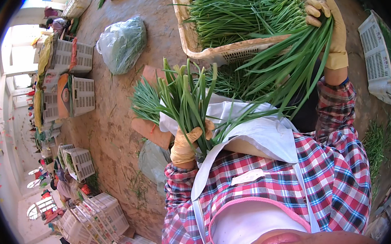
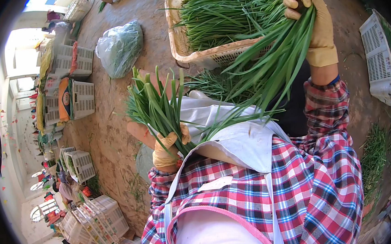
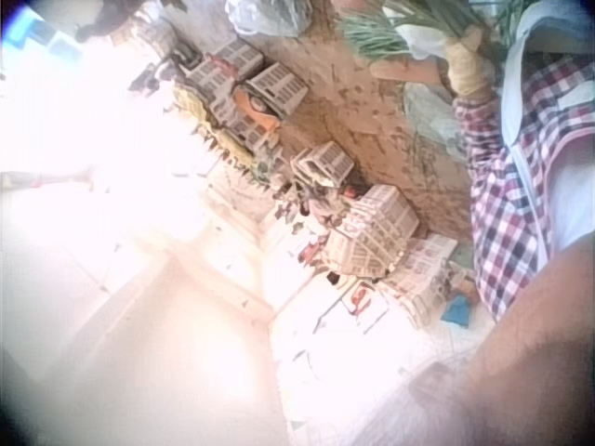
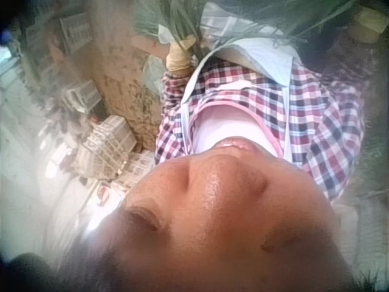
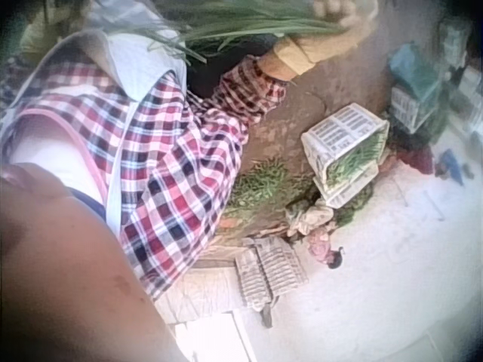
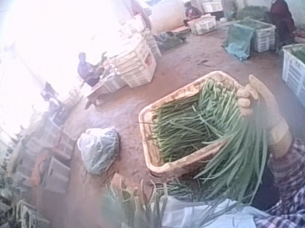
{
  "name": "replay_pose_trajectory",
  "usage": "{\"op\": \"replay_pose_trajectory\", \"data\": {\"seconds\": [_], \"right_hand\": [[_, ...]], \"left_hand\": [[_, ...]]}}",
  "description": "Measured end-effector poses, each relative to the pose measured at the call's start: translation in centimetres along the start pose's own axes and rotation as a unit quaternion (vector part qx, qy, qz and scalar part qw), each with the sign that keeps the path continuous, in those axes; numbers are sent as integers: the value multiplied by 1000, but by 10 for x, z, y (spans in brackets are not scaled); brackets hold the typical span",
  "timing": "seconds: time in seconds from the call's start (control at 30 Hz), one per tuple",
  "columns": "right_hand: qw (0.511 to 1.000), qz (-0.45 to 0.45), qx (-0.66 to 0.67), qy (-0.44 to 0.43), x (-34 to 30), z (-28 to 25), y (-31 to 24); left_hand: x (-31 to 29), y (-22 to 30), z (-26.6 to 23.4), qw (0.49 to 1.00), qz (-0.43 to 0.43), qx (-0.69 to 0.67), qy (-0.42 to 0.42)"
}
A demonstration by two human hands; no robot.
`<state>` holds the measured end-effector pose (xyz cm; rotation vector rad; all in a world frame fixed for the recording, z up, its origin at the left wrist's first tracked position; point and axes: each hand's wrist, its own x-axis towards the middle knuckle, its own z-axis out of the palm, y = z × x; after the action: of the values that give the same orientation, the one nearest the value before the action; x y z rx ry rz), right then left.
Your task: The person sorts green onions by hand, removing damaged leaves and organizing them into bundles.
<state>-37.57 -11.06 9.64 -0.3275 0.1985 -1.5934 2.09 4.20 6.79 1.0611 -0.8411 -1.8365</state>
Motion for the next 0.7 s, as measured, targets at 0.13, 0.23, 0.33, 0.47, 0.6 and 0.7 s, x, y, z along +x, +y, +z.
{"op": "replay_pose_trajectory", "data": {"seconds": [0.13,0.23,0.33,0.47,0.6,0.7], "right_hand": [[948,2,-316,-44,-9,1,36],[894,-11,-436,-97,-23,17,71],[897,81,-412,-139,-47,50,99],[890,-9,-396,-225,-57,58,134],[897,117,-389,-174,-57,56,122],[946,38,-319,-50,-46,46,107]], "left_hand": [[-9,1,-8,999,25,27,11],[-2,6,1,999,17,43,-14],[-3,5,4,999,9,39,-31],[0,6,10,999,-12,40,-33],[5,-2,4,999,-18,20,-47],[0,0,5,1000,-1,23,-21]]}}
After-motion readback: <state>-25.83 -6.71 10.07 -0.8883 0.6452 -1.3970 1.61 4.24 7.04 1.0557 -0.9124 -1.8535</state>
